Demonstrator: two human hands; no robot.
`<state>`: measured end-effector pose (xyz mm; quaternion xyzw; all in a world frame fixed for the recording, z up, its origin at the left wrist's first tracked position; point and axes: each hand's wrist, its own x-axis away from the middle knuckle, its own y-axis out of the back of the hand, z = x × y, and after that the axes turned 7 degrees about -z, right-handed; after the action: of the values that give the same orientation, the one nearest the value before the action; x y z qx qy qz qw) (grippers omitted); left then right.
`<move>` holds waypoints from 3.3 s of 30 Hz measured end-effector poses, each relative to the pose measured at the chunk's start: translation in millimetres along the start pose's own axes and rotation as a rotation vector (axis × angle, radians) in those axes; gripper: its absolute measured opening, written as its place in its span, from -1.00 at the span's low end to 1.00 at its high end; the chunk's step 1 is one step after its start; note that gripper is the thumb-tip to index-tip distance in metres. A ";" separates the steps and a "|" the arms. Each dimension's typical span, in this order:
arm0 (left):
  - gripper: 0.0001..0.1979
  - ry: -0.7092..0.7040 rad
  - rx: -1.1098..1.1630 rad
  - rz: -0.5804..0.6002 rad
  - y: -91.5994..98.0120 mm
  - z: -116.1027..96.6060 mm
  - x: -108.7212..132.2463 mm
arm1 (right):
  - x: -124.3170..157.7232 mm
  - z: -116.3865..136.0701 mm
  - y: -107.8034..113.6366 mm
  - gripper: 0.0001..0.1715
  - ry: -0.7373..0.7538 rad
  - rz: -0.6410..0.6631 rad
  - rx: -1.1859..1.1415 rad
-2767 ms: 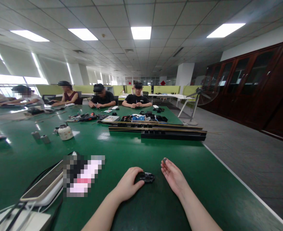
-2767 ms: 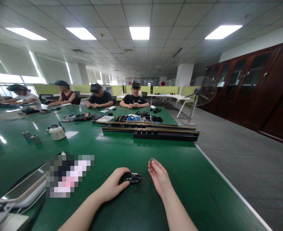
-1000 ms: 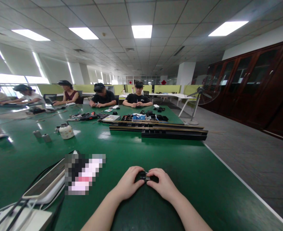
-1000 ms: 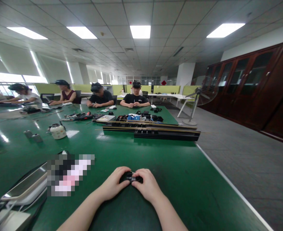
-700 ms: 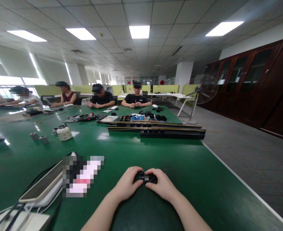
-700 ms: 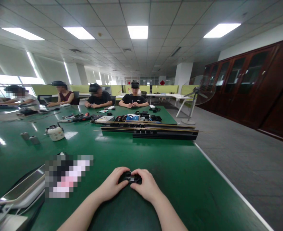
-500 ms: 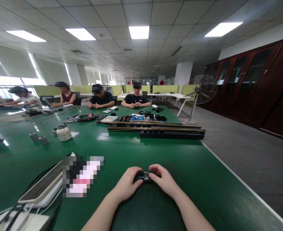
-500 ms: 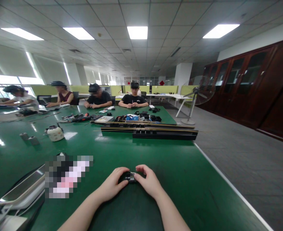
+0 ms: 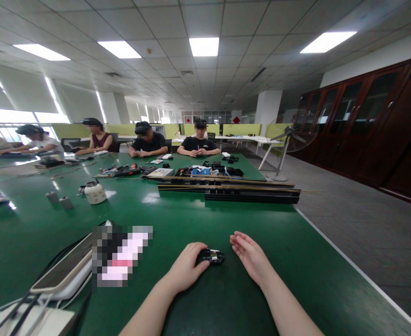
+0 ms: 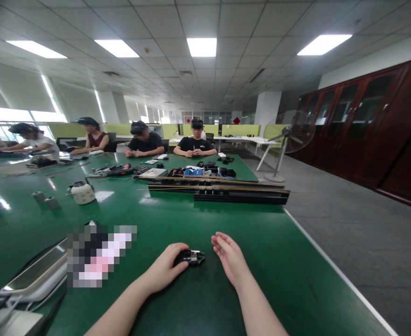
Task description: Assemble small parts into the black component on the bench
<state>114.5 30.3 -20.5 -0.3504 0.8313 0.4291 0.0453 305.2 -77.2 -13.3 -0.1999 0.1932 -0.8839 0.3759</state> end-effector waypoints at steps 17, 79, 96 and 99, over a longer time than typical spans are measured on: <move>-0.67 -0.008 -0.004 -0.010 -0.8 1.4 -0.3 | -4.6 -3.1 4.8 -0.75 -0.011 0.000 -0.047; -0.67 0.001 -0.029 0.031 0.8 1.1 0.8 | -2.7 -0.8 3.3 -0.75 -0.068 -0.013 -0.112; -0.72 0.007 -0.032 0.042 4.7 -6.2 0.5 | -3.5 -2.2 4.6 -0.76 -0.050 0.000 -0.097; -0.71 0.006 -0.029 0.042 4.5 -5.7 0.8 | -3.8 -2.5 4.5 -0.75 -0.056 0.001 -0.107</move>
<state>112.4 27.4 -14.1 -0.3351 0.8321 0.4410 0.0285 309.1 -76.9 -18.4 -0.2443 0.2299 -0.8663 0.3702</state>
